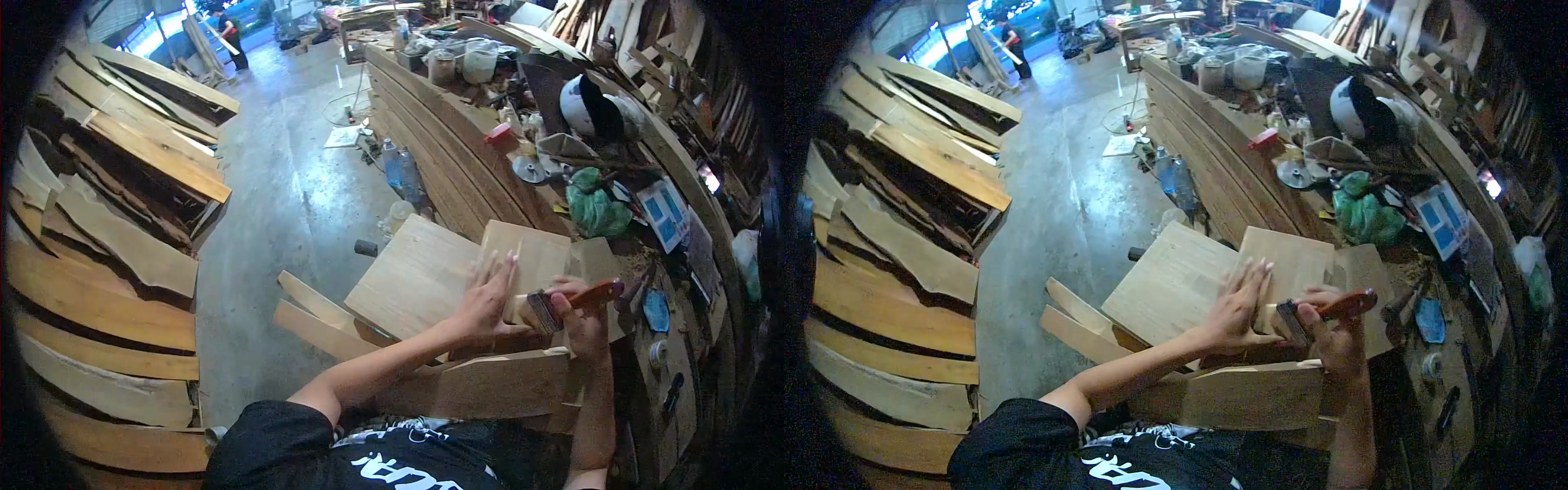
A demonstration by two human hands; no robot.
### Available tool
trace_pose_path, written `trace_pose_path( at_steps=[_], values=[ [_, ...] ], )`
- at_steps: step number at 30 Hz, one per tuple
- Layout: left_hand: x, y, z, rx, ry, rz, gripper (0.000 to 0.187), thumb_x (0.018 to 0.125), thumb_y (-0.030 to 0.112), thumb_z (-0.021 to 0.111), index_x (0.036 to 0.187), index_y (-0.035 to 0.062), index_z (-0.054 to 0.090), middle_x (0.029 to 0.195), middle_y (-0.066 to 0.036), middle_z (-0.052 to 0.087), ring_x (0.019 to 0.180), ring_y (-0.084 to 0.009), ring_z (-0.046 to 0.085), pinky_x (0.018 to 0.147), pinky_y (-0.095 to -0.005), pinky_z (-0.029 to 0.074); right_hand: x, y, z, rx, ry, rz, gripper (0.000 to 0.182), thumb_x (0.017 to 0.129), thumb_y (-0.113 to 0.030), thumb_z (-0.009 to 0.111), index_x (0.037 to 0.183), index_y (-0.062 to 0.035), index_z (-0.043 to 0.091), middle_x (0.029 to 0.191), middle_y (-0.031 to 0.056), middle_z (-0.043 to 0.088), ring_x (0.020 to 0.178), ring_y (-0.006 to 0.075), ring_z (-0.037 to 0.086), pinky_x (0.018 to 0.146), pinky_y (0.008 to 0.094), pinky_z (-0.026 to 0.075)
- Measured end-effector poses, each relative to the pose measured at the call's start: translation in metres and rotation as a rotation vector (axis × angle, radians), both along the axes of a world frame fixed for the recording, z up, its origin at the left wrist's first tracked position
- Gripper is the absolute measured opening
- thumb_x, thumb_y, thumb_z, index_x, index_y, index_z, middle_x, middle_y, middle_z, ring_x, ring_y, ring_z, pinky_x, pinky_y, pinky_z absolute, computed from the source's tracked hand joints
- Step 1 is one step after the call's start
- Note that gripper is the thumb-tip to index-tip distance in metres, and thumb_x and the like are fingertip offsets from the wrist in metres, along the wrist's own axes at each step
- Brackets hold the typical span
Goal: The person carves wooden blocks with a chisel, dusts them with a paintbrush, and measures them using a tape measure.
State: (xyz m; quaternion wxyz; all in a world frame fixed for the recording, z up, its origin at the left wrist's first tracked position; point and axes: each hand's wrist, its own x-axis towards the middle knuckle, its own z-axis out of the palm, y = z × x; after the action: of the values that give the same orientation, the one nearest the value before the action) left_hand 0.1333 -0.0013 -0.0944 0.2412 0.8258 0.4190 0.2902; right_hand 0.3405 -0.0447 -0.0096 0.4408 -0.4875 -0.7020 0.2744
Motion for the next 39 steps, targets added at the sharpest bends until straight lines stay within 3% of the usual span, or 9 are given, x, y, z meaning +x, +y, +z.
trace_pose_path(
  at_steps=[5, 14, 20, 21, 27, 31, 34, 35, 39],
  values=[
    [0.004, -0.003, 0.005, -0.022, 0.241, 0.053, 0.131, 0.072, 0.080, 0.065, 0.152, -0.0122, 0.019, 0.160, -0.038, -0.003, 0.150, -0.0521, -0.013, 0.113, -0.0727, -0.003, 0.011, 0.013, -0.049, -0.052, 0.375, -0.121, 0.032, 0.102, -0.028, 0.059, 0.099, 0.0010, 0.071, 0.144, 0.0288, 0.051, 0.137, 0.0316, 0.048, 0.114, 0.0425, 0.034],
    [0.003, -0.004, -0.003, -0.216, 0.214, -0.040, 0.133, 0.075, 0.077, 0.065, 0.152, -0.0156, 0.009, 0.160, -0.040, 0.000, 0.150, -0.0511, -0.013, 0.112, -0.0728, -0.005, -0.003, 0.006, -0.018, -0.207, 0.254, -0.096, 0.045, 0.105, -0.037, 0.053, 0.102, 0.0029, 0.073, 0.139, 0.0284, 0.056, 0.126, 0.0293, 0.057, 0.108, 0.0399, 0.041],
    [-0.008, -0.010, 0.030, -0.077, -0.136, -0.193, 0.124, 0.071, 0.036, 0.085, 0.156, -0.0070, 0.005, 0.159, -0.037, 0.012, 0.150, -0.0531, 0.002, 0.117, -0.0646, 0.008, -0.001, 0.007, -0.017, -0.338, 0.387, 0.094, 0.051, 0.107, -0.040, 0.047, 0.118, 0.0035, 0.069, 0.152, 0.0212, 0.046, 0.125, 0.0254, 0.058, 0.105, 0.0364, 0.045],
    [-0.007, -0.011, 0.032, 0.051, -0.185, -0.149, 0.119, 0.072, 0.026, 0.088, 0.158, -0.0017, 0.011, 0.155, -0.032, 0.032, 0.147, -0.0504, 0.022, 0.118, -0.0499, 0.025, -0.001, 0.007, -0.014, -0.370, 0.359, 0.161, 0.052, 0.108, -0.040, 0.044, 0.123, 0.0042, 0.067, 0.156, 0.0203, 0.039, 0.125, 0.0248, 0.057, 0.106, 0.0368, 0.045],
    [-0.013, -0.024, 0.050, -0.099, -0.282, -0.129, 0.116, 0.075, 0.020, 0.085, 0.161, 0.0054, 0.009, 0.139, -0.031, 0.052, 0.125, -0.0480, 0.055, 0.100, -0.0475, 0.048, -0.010, -0.007, 0.018, -0.595, 0.319, 0.159, 0.055, 0.106, -0.046, 0.046, 0.119, 0.0024, 0.069, 0.145, 0.0192, 0.051, 0.121, 0.0276, 0.059, 0.103, 0.0397, 0.046],
    [-0.008, -0.032, 0.034, -0.090, -0.279, -0.016, 0.119, 0.075, 0.022, 0.084, 0.160, 0.0063, 0.003, 0.129, -0.031, 0.059, 0.112, -0.0495, 0.062, 0.092, -0.0469, 0.053, -0.023, -0.011, 0.036, -0.092, -0.064, -0.007, 0.058, 0.101, -0.053, 0.053, 0.104, 0.0023, 0.070, 0.107, 0.0117, 0.068, 0.098, 0.0201, 0.064, 0.089, 0.0331, 0.049],
    [-0.003, -0.035, 0.030, -0.108, -0.327, 0.042, 0.118, 0.074, 0.021, 0.083, 0.159, 0.0041, 0.004, 0.128, -0.028, 0.059, 0.108, -0.0457, 0.064, 0.089, -0.0447, 0.054, -0.035, -0.014, 0.061, -0.298, 0.030, 0.024, 0.050, 0.102, -0.046, 0.055, 0.103, 0.0022, 0.070, 0.091, 0.0089, 0.069, 0.088, 0.0184, 0.064, 0.082, 0.0313, 0.050],
    [-0.001, -0.036, 0.027, -0.072, -0.364, 0.059, 0.116, 0.073, 0.022, 0.085, 0.159, 0.0042, 0.009, 0.120, -0.026, 0.064, 0.099, -0.0444, 0.067, 0.085, -0.0450, 0.055, -0.042, -0.009, 0.054, -0.178, 0.066, 0.113, 0.045, 0.103, -0.043, 0.056, 0.101, 0.0006, 0.069, 0.083, 0.0132, 0.070, 0.081, 0.0290, 0.070, 0.073, 0.0420, 0.054],
    [-0.011, -0.034, 0.035, -0.240, -0.317, -0.063, 0.107, 0.076, 0.031, 0.085, 0.156, -0.0001, 0.020, 0.122, -0.026, 0.064, 0.108, -0.0422, 0.065, 0.088, -0.0449, 0.054, -0.055, 0.017, 0.025, 0.032, -0.078, 0.228, 0.035, 0.094, -0.036, 0.069, 0.092, -0.0014, 0.069, 0.087, 0.0174, 0.068, 0.077, 0.0367, 0.067, 0.070, 0.0406, 0.053]
  ],
)
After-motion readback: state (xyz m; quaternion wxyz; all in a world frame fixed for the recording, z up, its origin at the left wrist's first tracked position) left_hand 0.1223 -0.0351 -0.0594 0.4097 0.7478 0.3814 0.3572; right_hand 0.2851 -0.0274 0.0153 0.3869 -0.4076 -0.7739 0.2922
